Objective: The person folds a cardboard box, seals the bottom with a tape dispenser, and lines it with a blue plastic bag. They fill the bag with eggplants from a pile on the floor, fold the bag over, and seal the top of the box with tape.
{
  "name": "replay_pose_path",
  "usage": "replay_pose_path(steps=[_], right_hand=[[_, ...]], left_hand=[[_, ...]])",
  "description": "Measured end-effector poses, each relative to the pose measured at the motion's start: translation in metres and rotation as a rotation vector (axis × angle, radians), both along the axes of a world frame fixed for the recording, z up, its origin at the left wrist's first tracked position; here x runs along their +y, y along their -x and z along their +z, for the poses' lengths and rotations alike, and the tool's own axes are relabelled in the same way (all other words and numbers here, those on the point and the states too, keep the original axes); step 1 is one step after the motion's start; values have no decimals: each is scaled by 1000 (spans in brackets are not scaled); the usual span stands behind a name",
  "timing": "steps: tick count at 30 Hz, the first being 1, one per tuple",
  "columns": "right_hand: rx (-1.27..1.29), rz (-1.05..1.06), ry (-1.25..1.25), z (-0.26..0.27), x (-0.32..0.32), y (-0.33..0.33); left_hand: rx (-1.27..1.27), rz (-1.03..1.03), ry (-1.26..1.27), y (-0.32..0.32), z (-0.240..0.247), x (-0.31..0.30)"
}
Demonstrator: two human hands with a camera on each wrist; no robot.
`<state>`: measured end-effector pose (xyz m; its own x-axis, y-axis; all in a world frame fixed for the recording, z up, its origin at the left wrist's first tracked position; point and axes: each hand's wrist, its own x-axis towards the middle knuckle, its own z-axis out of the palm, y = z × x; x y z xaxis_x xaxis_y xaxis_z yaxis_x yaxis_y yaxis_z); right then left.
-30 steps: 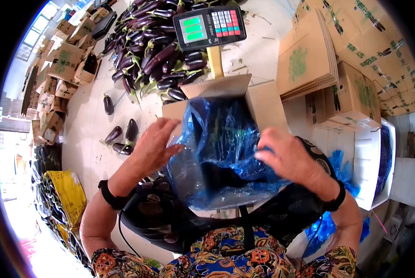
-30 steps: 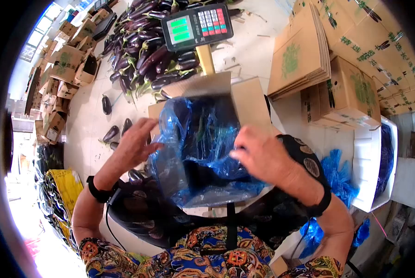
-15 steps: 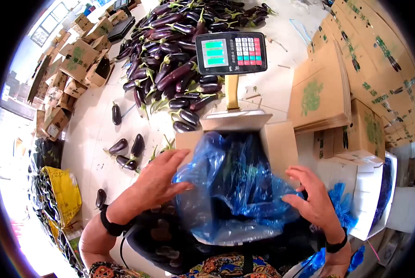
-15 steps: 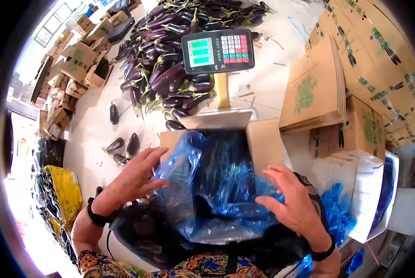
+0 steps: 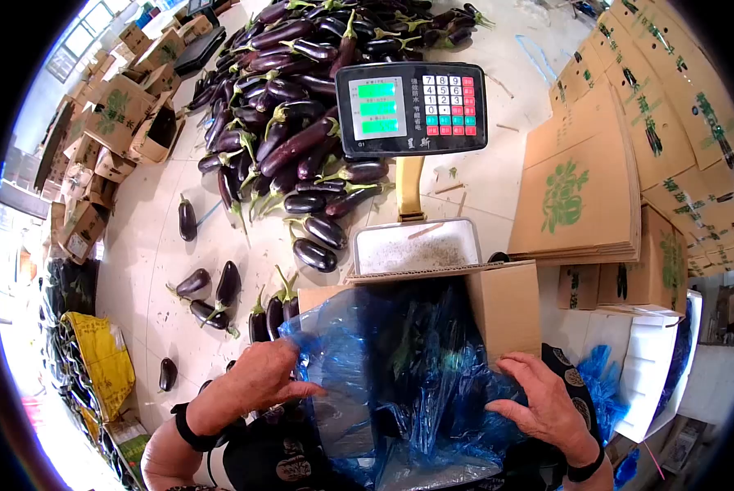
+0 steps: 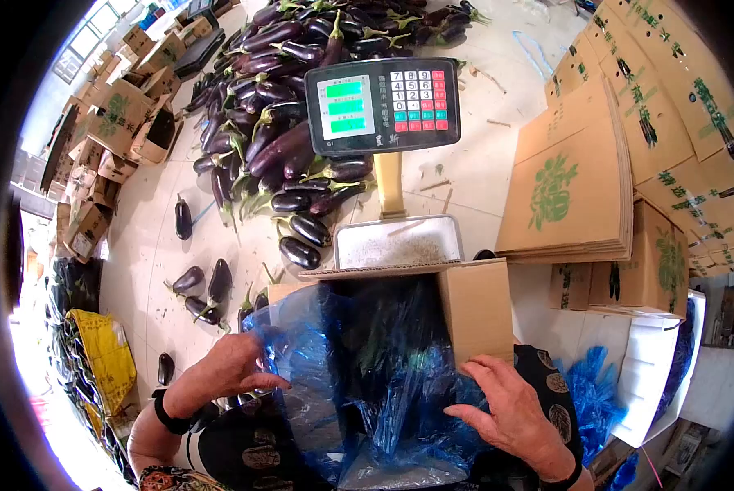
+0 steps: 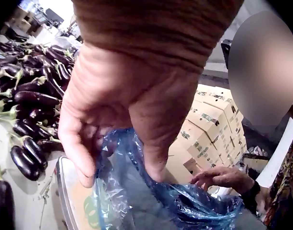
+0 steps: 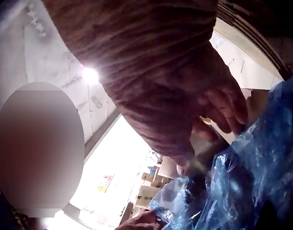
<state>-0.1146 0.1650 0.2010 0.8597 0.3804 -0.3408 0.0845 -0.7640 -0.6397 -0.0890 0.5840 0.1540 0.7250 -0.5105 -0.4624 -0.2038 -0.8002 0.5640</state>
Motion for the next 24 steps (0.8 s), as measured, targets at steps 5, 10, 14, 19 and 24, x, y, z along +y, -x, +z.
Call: replay_pose_path(steps=[5, 10, 14, 19, 24], right_hand=[[123, -27, -11, 4, 0, 7], [246, 0, 28, 1, -7, 34], [408, -9, 11, -6, -28, 69], [539, -99, -174, -19, -39, 103], [409, -189, -245, -24, -37, 124]], left_hand=[[255, 0, 50, 1, 3, -6], [351, -37, 194, 23, -21, -9], [293, -342, 133, 24, 3, -19], [663, 140, 201, 38, 58, -28], [628, 375, 208, 75, 68, -56]])
